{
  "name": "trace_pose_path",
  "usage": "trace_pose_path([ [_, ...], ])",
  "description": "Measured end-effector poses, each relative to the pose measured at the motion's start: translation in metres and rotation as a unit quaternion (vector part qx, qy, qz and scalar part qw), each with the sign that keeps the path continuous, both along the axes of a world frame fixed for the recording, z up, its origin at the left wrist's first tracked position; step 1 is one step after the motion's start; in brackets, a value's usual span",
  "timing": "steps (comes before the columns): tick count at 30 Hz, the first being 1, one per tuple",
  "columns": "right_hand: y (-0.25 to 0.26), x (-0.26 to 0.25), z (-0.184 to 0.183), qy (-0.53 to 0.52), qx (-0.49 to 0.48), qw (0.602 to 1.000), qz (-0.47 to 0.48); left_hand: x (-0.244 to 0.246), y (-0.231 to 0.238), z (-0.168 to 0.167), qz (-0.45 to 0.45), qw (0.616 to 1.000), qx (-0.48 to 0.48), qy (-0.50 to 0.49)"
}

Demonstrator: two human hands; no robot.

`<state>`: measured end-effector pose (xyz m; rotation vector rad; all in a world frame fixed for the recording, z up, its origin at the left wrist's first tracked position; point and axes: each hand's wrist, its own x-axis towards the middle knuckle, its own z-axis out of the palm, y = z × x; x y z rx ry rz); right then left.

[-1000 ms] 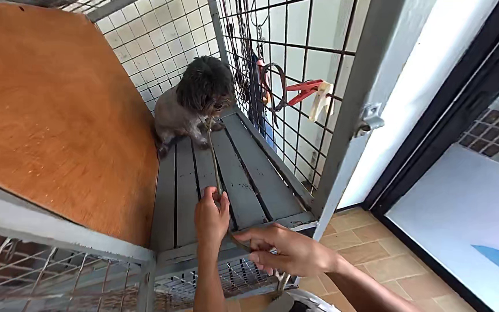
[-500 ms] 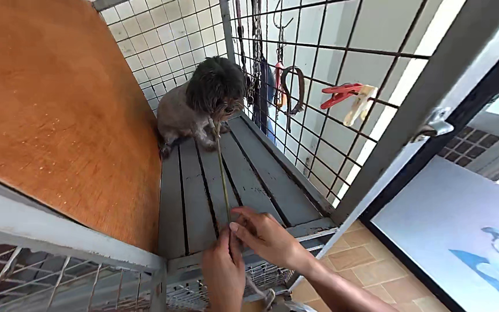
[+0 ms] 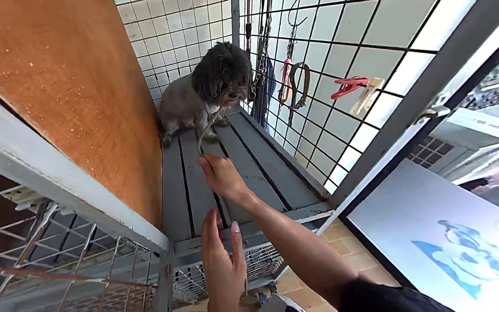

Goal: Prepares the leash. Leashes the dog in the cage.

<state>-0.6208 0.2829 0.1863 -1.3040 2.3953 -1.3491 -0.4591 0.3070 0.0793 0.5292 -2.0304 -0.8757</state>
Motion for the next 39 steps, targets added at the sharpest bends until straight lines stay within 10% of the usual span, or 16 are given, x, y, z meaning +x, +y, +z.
trace_pose_path([
  [11, -0.077, 0.028, 0.089, 0.127, 0.216, 0.965, 0.072, 0.000, -0.014, -0.004, -0.007, 0.999, 0.034, 0.030],
  [19, -0.079, 0.015, -0.015, 0.109, 0.374, 0.913, 0.125, 0.021, -0.027, -0.009, 0.012, 0.999, -0.045, -0.024],
  [29, 0.018, 0.069, -0.019, 0.073, 0.298, 0.943, 0.129, 0.028, -0.022, -0.011, -0.003, 0.983, 0.031, 0.182],
  [39, 0.136, 0.075, -0.045, 0.092, -0.056, 0.984, 0.140, -0.023, -0.048, 0.063, -0.335, 0.912, 0.220, 0.081],
])
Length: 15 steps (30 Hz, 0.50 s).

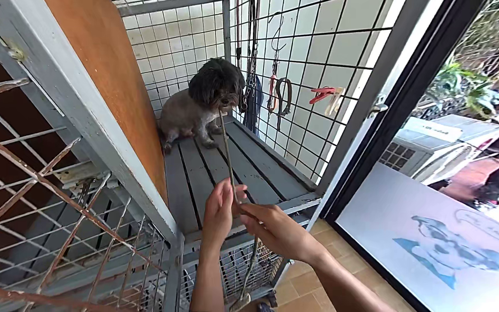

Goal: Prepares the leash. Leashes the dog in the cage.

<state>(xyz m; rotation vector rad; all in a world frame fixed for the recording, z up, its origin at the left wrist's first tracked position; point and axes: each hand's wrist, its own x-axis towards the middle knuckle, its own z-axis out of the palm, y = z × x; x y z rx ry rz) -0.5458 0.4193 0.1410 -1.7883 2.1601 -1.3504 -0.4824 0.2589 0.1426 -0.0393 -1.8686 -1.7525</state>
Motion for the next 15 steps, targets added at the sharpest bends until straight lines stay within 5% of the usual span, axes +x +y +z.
trace_pose_path([
  [3, 0.016, -0.013, -0.002, -0.048, -0.019, 0.998, 0.035, -0.023, 0.013, 0.018, 0.012, 0.999, 0.023, 0.047],
  [5, 0.025, -0.033, 0.003, -0.056, -0.080, 0.995, -0.026, -0.020, 0.028, 0.025, 0.044, 0.996, -0.040, 0.067],
  [9, 0.021, -0.074, 0.045, 0.155, -0.069, 0.968, -0.182, -0.008, 0.066, 0.032, 0.083, 0.978, -0.175, 0.073],
  [15, 0.006, -0.118, 0.106, 0.275, -0.083, 0.952, -0.105, -0.007, 0.076, 0.041, 0.064, 0.960, -0.229, 0.148],
])
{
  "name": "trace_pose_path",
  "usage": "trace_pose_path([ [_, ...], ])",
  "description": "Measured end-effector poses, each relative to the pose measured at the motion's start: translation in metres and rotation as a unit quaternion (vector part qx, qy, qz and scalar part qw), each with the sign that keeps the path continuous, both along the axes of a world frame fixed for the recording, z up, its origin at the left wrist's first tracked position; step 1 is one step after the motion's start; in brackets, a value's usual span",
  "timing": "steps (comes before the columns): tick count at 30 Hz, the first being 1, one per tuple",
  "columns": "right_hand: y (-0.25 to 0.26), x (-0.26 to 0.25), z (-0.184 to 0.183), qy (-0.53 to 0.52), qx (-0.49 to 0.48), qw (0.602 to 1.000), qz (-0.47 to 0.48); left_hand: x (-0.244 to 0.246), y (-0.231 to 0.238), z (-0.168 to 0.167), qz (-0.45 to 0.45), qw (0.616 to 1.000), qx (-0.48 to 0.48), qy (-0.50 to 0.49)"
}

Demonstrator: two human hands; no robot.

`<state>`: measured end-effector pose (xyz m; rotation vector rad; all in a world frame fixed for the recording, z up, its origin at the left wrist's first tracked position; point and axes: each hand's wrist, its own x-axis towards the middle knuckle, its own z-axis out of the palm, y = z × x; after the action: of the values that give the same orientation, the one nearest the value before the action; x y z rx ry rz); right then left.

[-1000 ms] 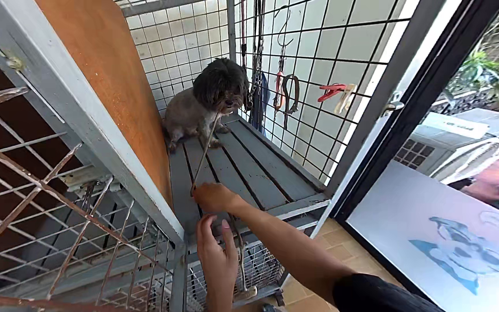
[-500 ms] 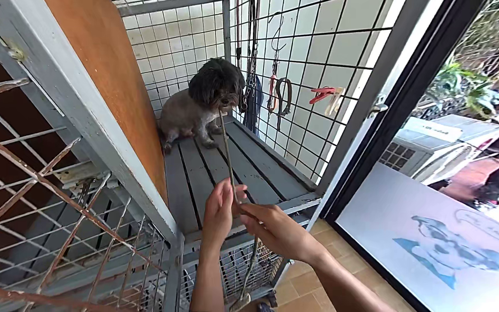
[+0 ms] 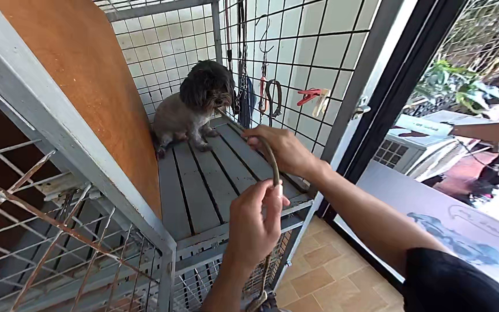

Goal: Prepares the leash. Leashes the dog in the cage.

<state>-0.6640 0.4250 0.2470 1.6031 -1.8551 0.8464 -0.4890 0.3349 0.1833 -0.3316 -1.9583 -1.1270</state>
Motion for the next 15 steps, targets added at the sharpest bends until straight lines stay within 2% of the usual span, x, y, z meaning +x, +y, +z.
trace_pose_path([
  [3, 0.016, -0.007, 0.035, -0.028, -0.055, 0.998, -0.007, 0.000, -0.030, -0.033, 0.076, 0.997, -0.003, -0.004],
  [6, 0.035, -0.009, 0.071, -0.069, -0.084, 0.993, -0.038, 0.006, -0.060, -0.084, 0.172, 0.978, 0.003, -0.119],
  [8, 0.042, -0.009, 0.095, -0.097, -0.102, 0.989, -0.054, 0.009, -0.066, -0.108, 0.246, 0.957, -0.018, -0.153],
  [12, 0.050, -0.002, 0.128, -0.110, -0.117, 0.985, -0.055, 0.002, -0.063, -0.123, 0.375, 0.925, -0.047, -0.030],
  [15, 0.053, 0.002, 0.144, -0.121, -0.141, 0.982, -0.033, -0.006, -0.063, -0.125, 0.448, 0.889, -0.091, 0.007],
])
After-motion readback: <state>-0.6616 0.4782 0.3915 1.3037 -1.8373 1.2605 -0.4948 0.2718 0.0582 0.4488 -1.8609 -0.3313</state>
